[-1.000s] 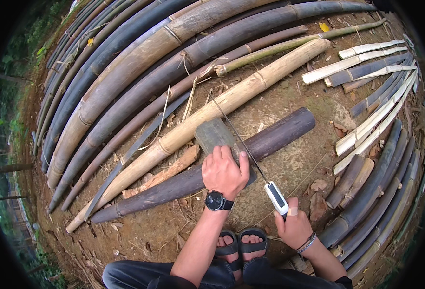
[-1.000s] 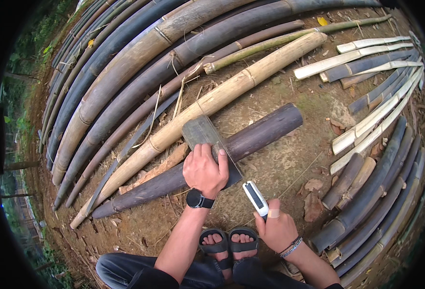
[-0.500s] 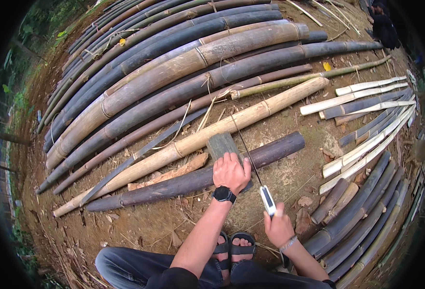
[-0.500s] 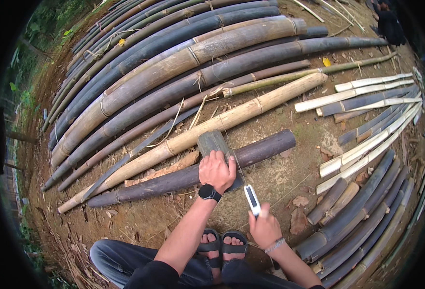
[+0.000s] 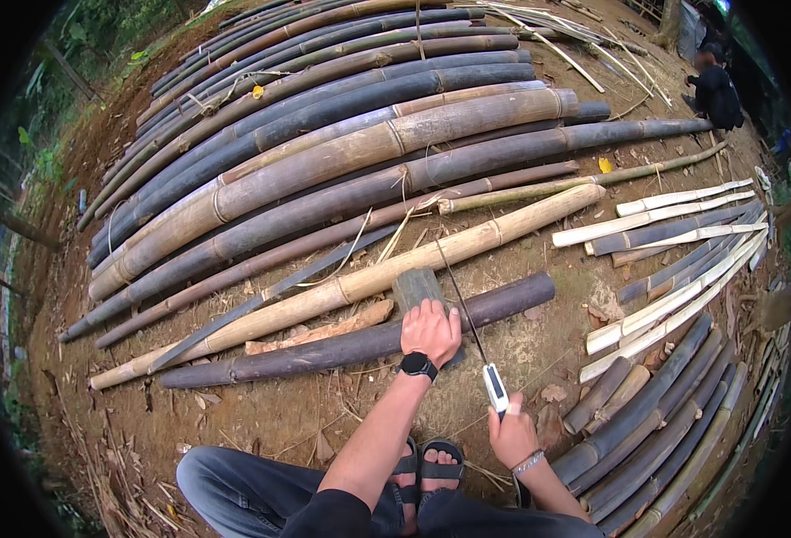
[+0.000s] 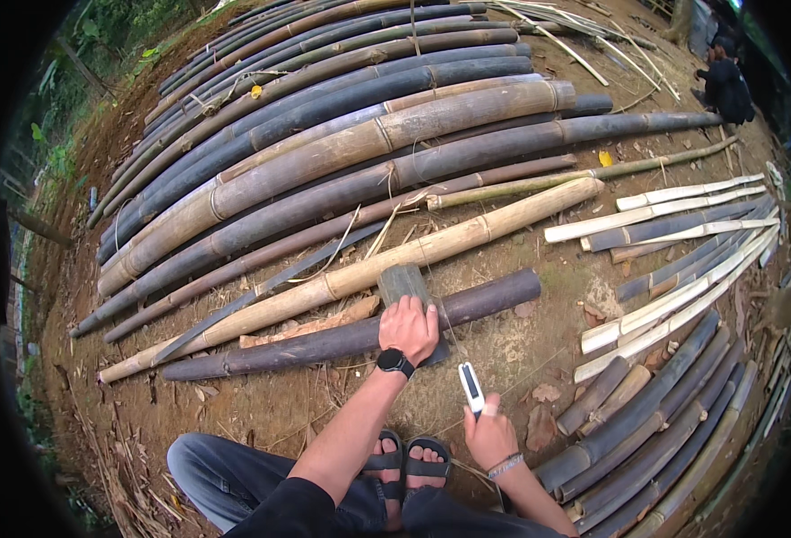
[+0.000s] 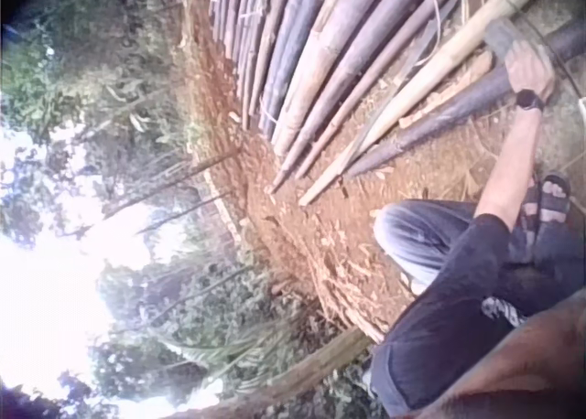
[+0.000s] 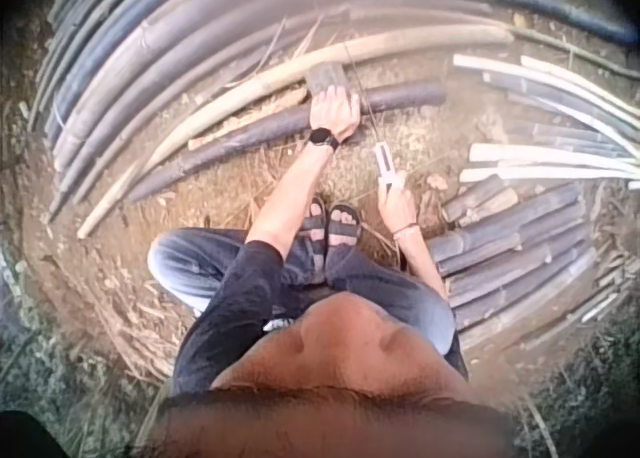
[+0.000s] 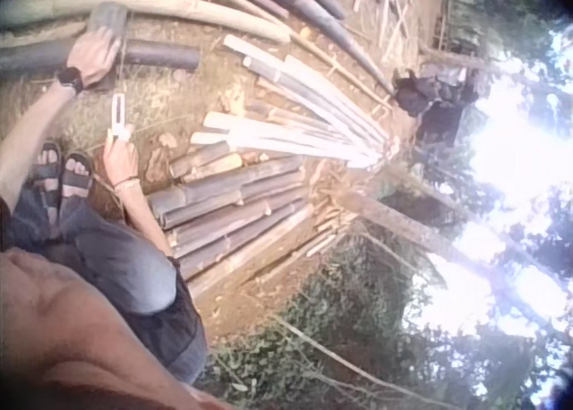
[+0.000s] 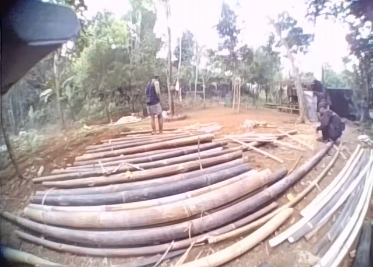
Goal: The person saws through a bamboo pole using a hand saw, then lifts the sectioned pole.
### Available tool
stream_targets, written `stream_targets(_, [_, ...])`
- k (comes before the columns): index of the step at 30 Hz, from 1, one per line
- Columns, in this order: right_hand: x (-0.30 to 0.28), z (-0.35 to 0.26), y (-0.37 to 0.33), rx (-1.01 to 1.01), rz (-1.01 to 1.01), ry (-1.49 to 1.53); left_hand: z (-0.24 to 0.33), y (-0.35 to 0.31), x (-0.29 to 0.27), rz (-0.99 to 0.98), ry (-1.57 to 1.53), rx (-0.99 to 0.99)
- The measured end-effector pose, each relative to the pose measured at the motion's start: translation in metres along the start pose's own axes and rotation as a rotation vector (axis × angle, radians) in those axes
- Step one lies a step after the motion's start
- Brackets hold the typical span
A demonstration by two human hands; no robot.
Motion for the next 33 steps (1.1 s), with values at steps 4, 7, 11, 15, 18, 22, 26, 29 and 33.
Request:
stream_targets(4, [0.005, 0.013, -0.019, -0.017, 0.057, 0.066, 0.007, 0.001, -0.004, 0.05, 0.002, 0.011])
stream_targets(7, [0.005, 0.014, -0.016, -0.005, 0.069, 0.155, 0.005, 0.004, 0.0, -0.003, 0.011, -0.02])
stream_targets(11, [-0.015, 0.021, -0.02, -0.016, 0.165, 0.255, 0.004, 0.005, -0.002, -0.011, 0.02, -0.029])
stream_targets(15, [-0.028, 0.066, -0.028, 0.067, 0.325, 0.365, 0.007, 0.007, -0.004, -0.024, 0.021, -0.015])
stream_targets(18, [-0.035, 0.1, -0.03, 0.121, 0.455, 0.485, 0.009, 0.008, -0.002, -0.032, 0.038, -0.014])
stream_targets(22, [-0.052, 0.123, -0.032, 0.268, 0.547, 0.67, 0.013, 0.01, -0.003, -0.15, 0.011, 0.03])
stream_targets(26, [-0.055, 0.151, -0.038, 0.364, 0.589, 0.622, 0.011, 0.008, -0.013, -0.23, -0.068, 0.136])
stream_targets(29, [-0.047, 0.165, -0.039, 0.326, 0.624, 0.47, -0.001, 0.003, -0.028, -0.296, -0.069, 0.124])
stream_targets(33, [-0.024, 0.19, -0.037, 0.386, 0.591, 0.605, -0.038, -0.009, -0.054, -0.355, 0.09, 0.076])
Point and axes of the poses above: each hand's wrist, its own y-axis towards the middle knuckle, its own x-axis out of the palm, z = x × y, the point moved 8 cm from there along y, towards the middle knuckle
